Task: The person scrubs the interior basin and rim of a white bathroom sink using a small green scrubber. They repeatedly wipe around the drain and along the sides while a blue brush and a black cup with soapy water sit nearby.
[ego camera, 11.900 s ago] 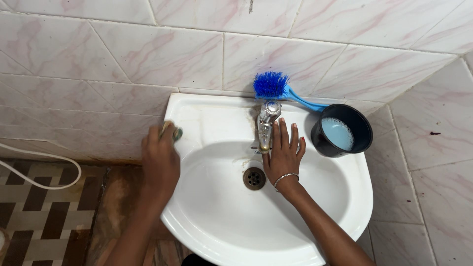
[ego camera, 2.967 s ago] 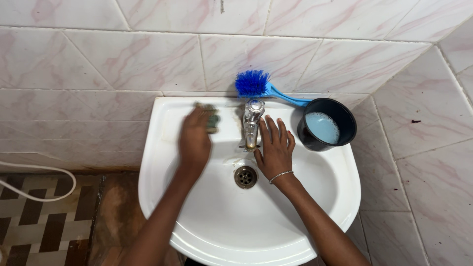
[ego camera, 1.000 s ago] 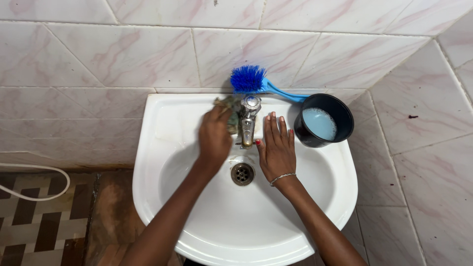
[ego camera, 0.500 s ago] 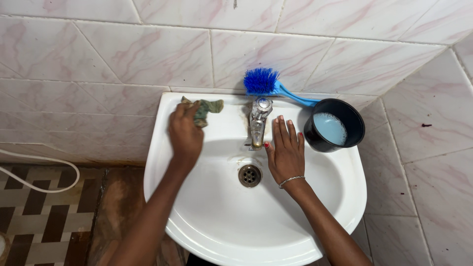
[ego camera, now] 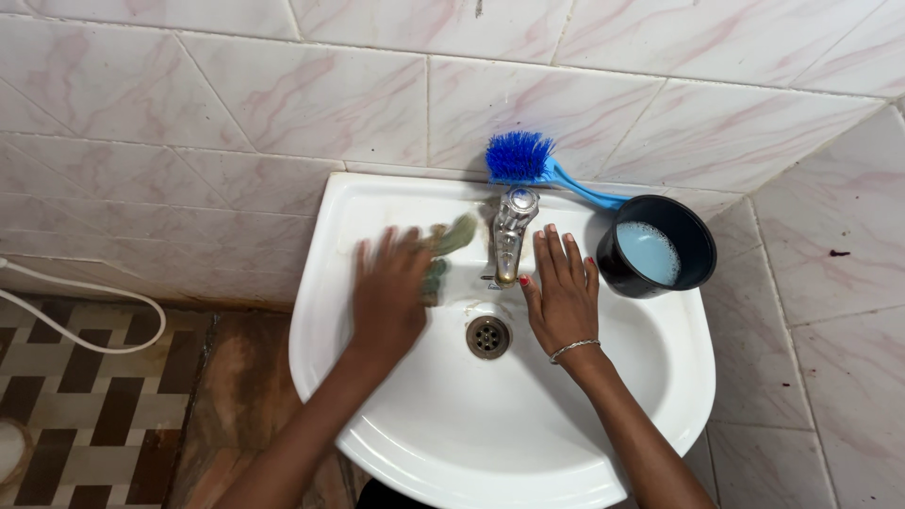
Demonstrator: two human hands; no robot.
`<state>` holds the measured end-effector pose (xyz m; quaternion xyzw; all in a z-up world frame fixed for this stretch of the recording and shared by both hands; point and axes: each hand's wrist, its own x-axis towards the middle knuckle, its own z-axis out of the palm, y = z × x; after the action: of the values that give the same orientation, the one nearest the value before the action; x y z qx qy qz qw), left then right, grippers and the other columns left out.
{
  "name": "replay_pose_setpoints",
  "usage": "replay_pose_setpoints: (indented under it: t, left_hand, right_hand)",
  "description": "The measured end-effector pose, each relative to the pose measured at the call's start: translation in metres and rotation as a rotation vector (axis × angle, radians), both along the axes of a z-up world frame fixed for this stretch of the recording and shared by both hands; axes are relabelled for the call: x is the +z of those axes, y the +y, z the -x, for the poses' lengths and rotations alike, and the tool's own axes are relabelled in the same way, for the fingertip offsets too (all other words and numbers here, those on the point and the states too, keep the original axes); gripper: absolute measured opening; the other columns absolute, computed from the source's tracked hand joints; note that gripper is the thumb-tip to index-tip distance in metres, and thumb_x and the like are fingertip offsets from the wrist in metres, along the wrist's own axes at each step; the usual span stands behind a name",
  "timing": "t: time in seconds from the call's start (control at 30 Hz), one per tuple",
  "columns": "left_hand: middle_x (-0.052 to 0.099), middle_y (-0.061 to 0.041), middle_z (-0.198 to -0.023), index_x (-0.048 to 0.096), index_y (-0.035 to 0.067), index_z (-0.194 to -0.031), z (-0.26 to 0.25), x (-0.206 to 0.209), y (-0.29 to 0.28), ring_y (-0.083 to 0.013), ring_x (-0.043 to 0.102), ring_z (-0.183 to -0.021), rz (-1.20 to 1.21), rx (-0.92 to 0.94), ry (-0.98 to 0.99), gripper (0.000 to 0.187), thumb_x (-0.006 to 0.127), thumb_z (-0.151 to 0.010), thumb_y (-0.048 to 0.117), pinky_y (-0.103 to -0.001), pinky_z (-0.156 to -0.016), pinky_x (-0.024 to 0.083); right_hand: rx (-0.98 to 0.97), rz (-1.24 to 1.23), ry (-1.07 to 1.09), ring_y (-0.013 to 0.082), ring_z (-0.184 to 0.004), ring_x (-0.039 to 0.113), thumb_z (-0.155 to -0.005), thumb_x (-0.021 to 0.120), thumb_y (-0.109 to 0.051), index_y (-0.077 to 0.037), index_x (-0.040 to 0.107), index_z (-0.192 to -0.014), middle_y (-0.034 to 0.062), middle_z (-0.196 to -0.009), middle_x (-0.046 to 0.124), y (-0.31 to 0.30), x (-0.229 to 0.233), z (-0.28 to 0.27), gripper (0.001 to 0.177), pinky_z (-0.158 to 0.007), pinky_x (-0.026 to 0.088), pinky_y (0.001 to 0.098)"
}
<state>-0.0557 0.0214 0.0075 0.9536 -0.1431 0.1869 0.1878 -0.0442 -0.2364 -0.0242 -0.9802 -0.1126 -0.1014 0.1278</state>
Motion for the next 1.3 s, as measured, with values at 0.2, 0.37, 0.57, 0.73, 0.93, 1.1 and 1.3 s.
replay_pose_setpoints:
  t: [0.2,0.37,0.57,0.73,0.93,1.1,1.3]
  left_hand:
    - [0.06,-0.02,-0.138,0.062,0.005,-0.118,-0.017,0.013,0.072,-0.0512,0.04,-0.142,0.004,0.236,0.012,0.038,0.068,-0.081,0.0,-0.071,-0.117,0.022]
    - [0.053,-0.027,-0.149,0.056,-0.002,-0.134,-0.035,0.005,0.074,-0.0545,0.041,-0.143,0.081,0.075,-0.083,0.058,0.059,-0.077,-0.014,-0.065,-0.116,0.03]
    - [0.041,-0.029,-0.153,0.052,-0.001,-0.134,0.051,0.022,0.064,-0.0538,0.036,-0.142,0.081,0.162,0.14,0.064,0.063,-0.072,-0.011,-0.066,-0.112,0.032]
    - [0.03,-0.033,-0.16,0.053,0.001,-0.127,0.06,0.024,0.066,-0.0526,0.028,-0.146,0.222,0.302,0.249,0.053,0.061,-0.076,-0.01,-0.06,-0.109,0.036]
    - [0.039,-0.028,-0.156,0.051,0.005,-0.14,-0.041,0.004,0.065,-0.0516,0.032,-0.15,0.106,0.192,-0.026,0.057,0.061,-0.085,-0.007,-0.059,-0.122,0.032]
    - [0.031,-0.03,-0.162,0.049,0.004,-0.137,-0.049,0.003,0.06,-0.0484,0.026,-0.152,0.068,0.239,0.103,0.061,0.064,-0.079,-0.007,-0.065,-0.116,0.026]
    - [0.023,-0.03,-0.161,0.047,0.004,-0.124,0.055,0.017,0.07,-0.0435,0.021,-0.153,0.058,0.356,0.342,0.055,0.067,-0.073,-0.002,-0.069,-0.115,0.02]
  right_hand:
    - [0.003,0.005,0.009,0.0292,-0.156,0.016,-0.104,0.041,-0.038,-0.016,0.022,-0.163,0.0075,-0.17,0.02,-0.003,-0.001,-0.001,0.065,-0.122,0.014,0.0535]
    - [0.027,-0.005,0.011,0.029,-0.156,0.016,-0.104,0.041,-0.039,-0.016,0.023,-0.163,0.0072,-0.17,0.02,-0.005,0.001,-0.001,0.066,-0.122,0.014,0.0528]
    - [0.038,-0.006,0.033,0.0289,-0.155,0.017,-0.103,0.041,-0.039,-0.017,0.024,-0.162,0.0072,-0.169,0.022,-0.008,0.004,-0.001,0.065,-0.121,0.014,0.0521]
    - [0.042,-0.009,0.008,0.029,-0.156,0.017,-0.104,0.04,-0.039,-0.016,0.024,-0.163,0.0076,-0.17,0.021,-0.008,0.002,0.0,0.065,-0.122,0.014,0.0513]
    - [0.053,0.004,0.006,0.029,-0.156,0.015,-0.102,0.044,-0.039,-0.017,0.022,-0.162,0.0078,-0.17,0.02,-0.007,0.004,0.0,0.067,-0.121,0.013,0.0516]
    - [0.053,0.009,0.017,0.029,-0.155,0.015,-0.1,0.048,-0.037,-0.017,0.022,-0.162,0.0075,-0.169,0.02,-0.008,0.006,0.0,0.07,-0.122,0.014,0.0512]
    - [0.05,0.023,0.025,0.029,-0.155,0.016,-0.099,0.051,-0.036,-0.017,0.022,-0.161,0.0072,-0.169,0.019,-0.006,0.01,-0.001,0.071,-0.121,0.015,0.0513]
